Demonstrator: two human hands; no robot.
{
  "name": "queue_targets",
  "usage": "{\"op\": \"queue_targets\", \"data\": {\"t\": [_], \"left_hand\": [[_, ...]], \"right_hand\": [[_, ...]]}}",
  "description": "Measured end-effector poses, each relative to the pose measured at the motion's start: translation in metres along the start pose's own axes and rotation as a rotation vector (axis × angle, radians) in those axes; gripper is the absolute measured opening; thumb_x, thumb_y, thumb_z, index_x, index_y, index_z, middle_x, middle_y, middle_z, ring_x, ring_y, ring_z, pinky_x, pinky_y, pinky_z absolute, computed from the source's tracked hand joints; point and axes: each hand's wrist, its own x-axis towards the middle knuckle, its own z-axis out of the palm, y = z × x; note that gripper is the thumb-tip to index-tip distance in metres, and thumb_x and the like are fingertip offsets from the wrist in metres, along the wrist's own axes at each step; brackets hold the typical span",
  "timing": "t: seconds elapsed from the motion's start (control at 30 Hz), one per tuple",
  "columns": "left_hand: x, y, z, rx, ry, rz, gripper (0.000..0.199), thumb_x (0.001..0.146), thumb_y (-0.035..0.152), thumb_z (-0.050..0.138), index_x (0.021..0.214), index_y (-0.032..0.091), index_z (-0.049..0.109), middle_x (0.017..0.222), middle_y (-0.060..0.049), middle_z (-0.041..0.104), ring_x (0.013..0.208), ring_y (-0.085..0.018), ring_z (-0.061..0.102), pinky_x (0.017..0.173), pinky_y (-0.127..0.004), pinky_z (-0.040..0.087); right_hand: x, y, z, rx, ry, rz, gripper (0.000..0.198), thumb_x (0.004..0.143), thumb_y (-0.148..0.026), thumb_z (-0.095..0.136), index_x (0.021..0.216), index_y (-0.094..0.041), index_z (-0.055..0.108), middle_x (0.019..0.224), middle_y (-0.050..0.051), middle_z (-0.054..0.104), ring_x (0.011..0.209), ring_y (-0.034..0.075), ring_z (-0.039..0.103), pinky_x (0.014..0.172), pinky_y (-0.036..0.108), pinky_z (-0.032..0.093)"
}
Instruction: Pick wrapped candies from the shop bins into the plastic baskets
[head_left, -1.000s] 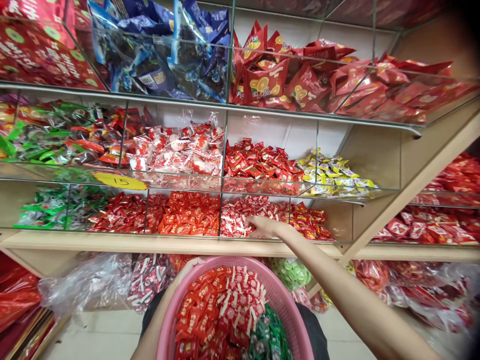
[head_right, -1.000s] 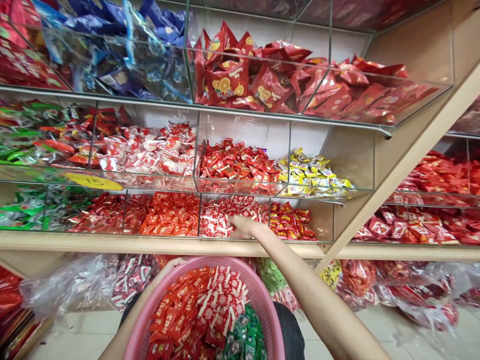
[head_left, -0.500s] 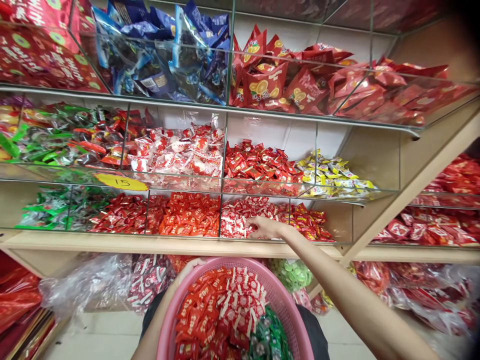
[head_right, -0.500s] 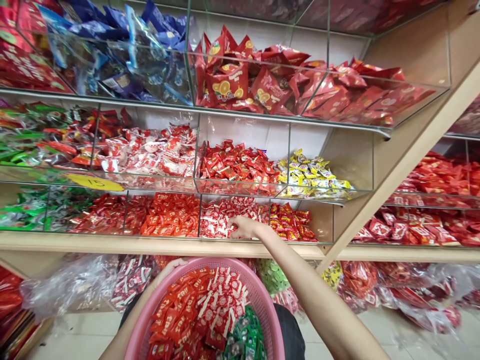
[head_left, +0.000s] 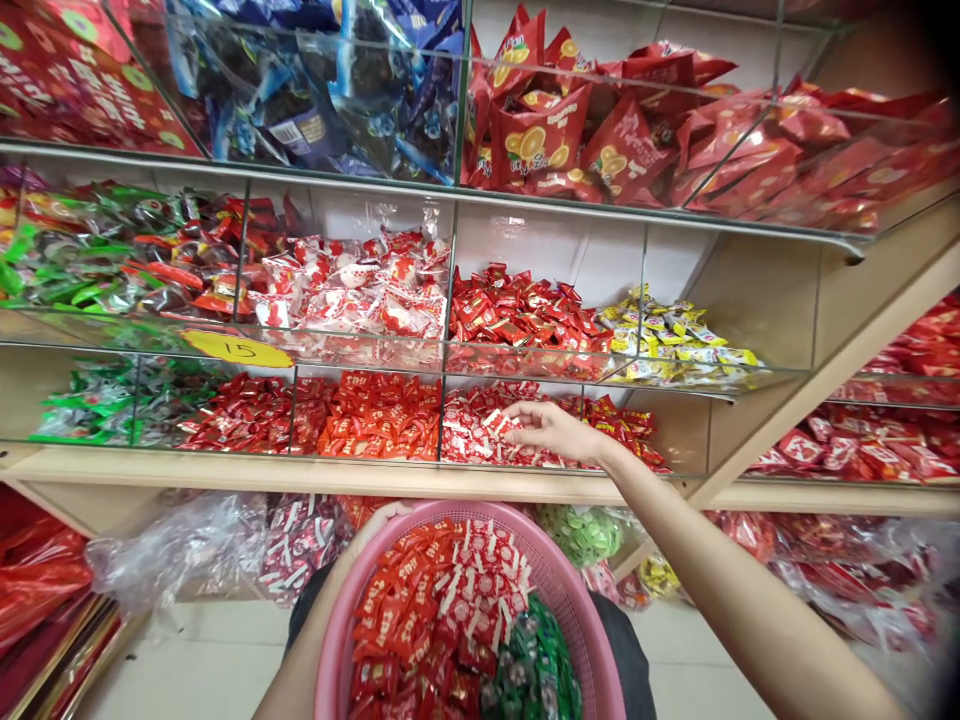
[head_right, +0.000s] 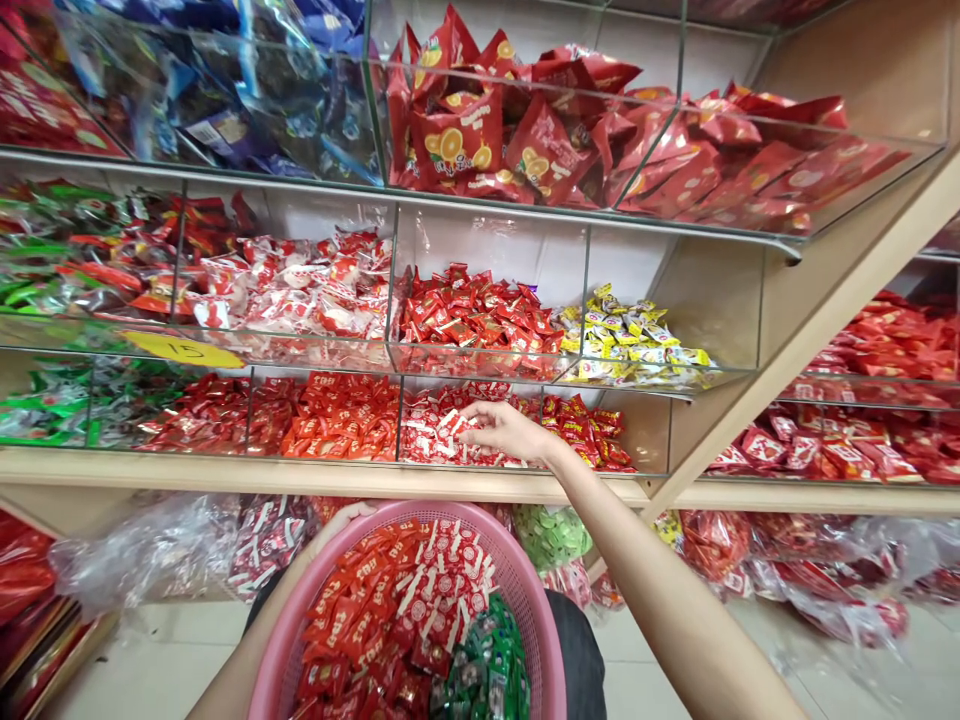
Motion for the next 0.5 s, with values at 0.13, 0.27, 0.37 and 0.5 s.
{"op": "queue_targets", "data": {"t": [0.13, 0.27, 0.37, 0.5], "left_hand": [[-0.008, 0.009, 0.005, -0.001, -0.064, -0.003, 0.035, 0.075, 0.027, 0.056, 0.11, 0.023, 0.057, 0.113, -0.003, 0.058, 0.11, -0.023, 0.047, 0.093, -0.029, 0.037], [-0.008, 0.01, 0.009, 0.012, -0.083, -0.003, 0.037, 0.077, 0.023, 0.049, 0.113, 0.025, 0.056, 0.119, -0.001, 0.055, 0.112, -0.021, 0.046, 0.097, -0.026, 0.033], [-0.006, 0.008, 0.008, 0.053, -0.077, 0.01, 0.04, 0.076, 0.019, 0.049, 0.114, 0.026, 0.055, 0.123, -0.001, 0.052, 0.112, -0.019, 0.046, 0.096, -0.024, 0.033], [-0.006, 0.009, 0.007, 0.045, -0.081, 0.002, 0.041, 0.074, 0.018, 0.051, 0.114, 0.026, 0.056, 0.123, -0.001, 0.053, 0.112, -0.019, 0.047, 0.095, -0.024, 0.034]], "right_hand": [[-0.026, -0.004, 0.032, 0.21, -0.167, 0.111, 0.044, 0.068, -0.042, 0.066, 0.101, -0.017, 0.053, 0.077, 0.0, 0.061, 0.059, 0.007, 0.051, 0.054, 0.02, 0.041], [-0.04, 0.035, 0.079, 0.27, -0.28, 0.265, 0.046, 0.061, -0.045, 0.071, 0.095, -0.018, 0.055, 0.067, -0.004, 0.058, 0.052, 0.006, 0.05, 0.048, 0.019, 0.037], [-0.042, 0.069, 0.111, 0.235, -0.256, 0.357, 0.045, 0.057, -0.046, 0.073, 0.088, -0.018, 0.056, 0.061, -0.006, 0.055, 0.048, 0.007, 0.049, 0.043, 0.018, 0.033], [-0.046, 0.092, 0.139, 0.302, -0.269, 0.408, 0.041, 0.055, -0.045, 0.073, 0.08, -0.019, 0.054, 0.06, -0.006, 0.053, 0.047, 0.007, 0.047, 0.043, 0.018, 0.034]]}}
